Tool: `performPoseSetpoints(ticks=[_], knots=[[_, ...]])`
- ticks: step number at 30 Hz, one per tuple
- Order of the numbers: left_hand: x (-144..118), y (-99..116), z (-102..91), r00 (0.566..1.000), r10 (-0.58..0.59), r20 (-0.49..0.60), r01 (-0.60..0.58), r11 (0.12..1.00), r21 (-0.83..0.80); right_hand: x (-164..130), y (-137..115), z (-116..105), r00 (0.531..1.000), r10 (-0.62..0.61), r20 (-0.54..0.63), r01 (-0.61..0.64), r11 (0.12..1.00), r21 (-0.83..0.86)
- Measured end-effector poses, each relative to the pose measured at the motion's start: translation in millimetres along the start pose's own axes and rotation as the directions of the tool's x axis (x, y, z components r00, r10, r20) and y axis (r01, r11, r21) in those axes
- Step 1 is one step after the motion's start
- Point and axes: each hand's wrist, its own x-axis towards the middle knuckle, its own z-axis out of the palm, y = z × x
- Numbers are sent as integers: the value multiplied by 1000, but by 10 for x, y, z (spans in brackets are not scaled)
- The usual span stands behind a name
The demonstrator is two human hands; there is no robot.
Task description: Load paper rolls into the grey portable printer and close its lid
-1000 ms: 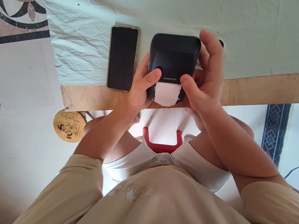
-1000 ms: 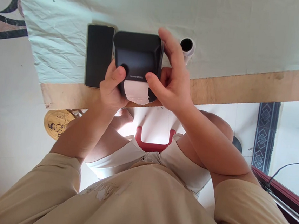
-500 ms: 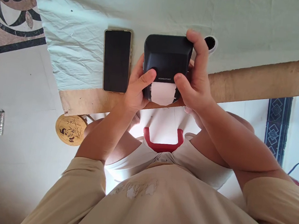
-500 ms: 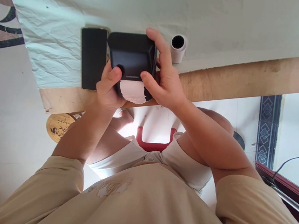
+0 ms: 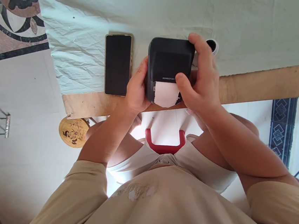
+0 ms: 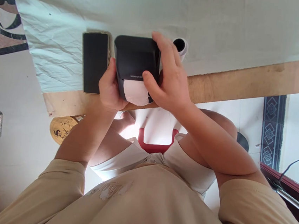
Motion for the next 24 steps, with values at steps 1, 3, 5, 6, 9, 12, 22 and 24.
performPoseSetpoints(ticks=[1, 3, 5, 6, 9, 12, 22, 24], knots=[[2, -5, -6, 1000, -7, 0, 7, 1000, 17, 13, 1, -11, 999, -33, -36, 32, 999, -37], [4, -11, -7, 1000, -2, -23, 4, 998, 68, 41, 15, -27, 991, -108, -73, 100, 990, -98], [4, -10, 3, 998, 24, -61, -18, 994, 109, 65, 36, -34, 988, -150, -43, 144, 983, -113], [4, -8, 10, 997, 27, -69, -19, 993, 118, 74, 45, -35, 986, -161, -31, 157, 981, -114], [0, 2, 34, 999, 16, -38, -13, 996, 92, 86, 62, -33, 983, -184, -19, 181, 978, -103], [-5, 15, 53, 998, 54, -14, -54, 998, 34, 88, 65, -34, 985, -173, -12, 171, 980, -99], [5, 4, 58, 999, 47, 3, -47, 995, 84, 99, 93, -57, 987, -157, 18, 158, 980, -122], [1, 2, 62, 999, 44, -25, -42, 995, 90, 97, 95, -64, 987, -158, 31, 160, 980, -122]])
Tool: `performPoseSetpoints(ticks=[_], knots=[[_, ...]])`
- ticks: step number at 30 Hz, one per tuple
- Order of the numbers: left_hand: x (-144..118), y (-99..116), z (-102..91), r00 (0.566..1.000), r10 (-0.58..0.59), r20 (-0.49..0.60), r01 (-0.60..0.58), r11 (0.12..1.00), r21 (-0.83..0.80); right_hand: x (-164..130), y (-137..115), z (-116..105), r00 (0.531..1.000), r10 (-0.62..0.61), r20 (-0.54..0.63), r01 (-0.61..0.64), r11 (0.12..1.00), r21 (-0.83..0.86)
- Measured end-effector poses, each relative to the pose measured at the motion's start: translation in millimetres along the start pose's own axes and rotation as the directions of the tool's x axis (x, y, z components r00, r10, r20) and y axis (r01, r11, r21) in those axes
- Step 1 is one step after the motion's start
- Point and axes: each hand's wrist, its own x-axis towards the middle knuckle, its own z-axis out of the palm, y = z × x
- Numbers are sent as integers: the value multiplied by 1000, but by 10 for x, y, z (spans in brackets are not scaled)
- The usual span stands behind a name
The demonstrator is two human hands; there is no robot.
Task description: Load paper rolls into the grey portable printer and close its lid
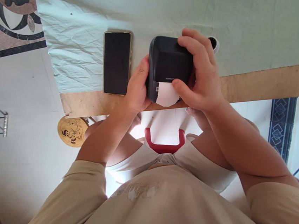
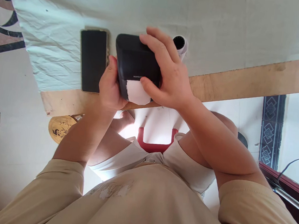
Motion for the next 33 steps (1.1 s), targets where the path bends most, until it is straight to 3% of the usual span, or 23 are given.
performPoseSetpoints(ticks=[5, 13, 19, 23, 25, 28, 30, 33], knots=[[23, 10, -45, 998, 55, -21, -56, 998, -15, 10, -2, 3, 1000, -15, -1, 15, 1000, 21], [45, 51, 16, 1000, -5, 2, 5, 995, -95, 45, -119, -74, 998, -5, -65, 4, 1000, -13], [8, 33, 43, 1000, -5, -8, 5, 999, -49, 187, -167, -135, 941, 49, -336, -94, 988, -119], [6, -17, -27, 995, -36, -90, 36, 999, 2, 311, -107, -128, 886, 101, -453, -162, 982, -98], [8, -21, -38, 994, -38, -100, 38, 999, 6, 343, -118, -149, 922, 103, -374, -167, 976, -142], [9, -11, -25, 1000, 0, -3, 0, 1000, -21, 362, -211, -194, 992, 53, -116, -87, 948, -306], [9, -5, -9, 998, 36, 57, -34, 999, -29, 362, -289, -217, 997, 50, 50, -23, 898, -440], [6, -7, 0, 995, 59, 77, -57, 998, -22, 350, -366, -248, 971, 126, 205, 15, 817, -576]])
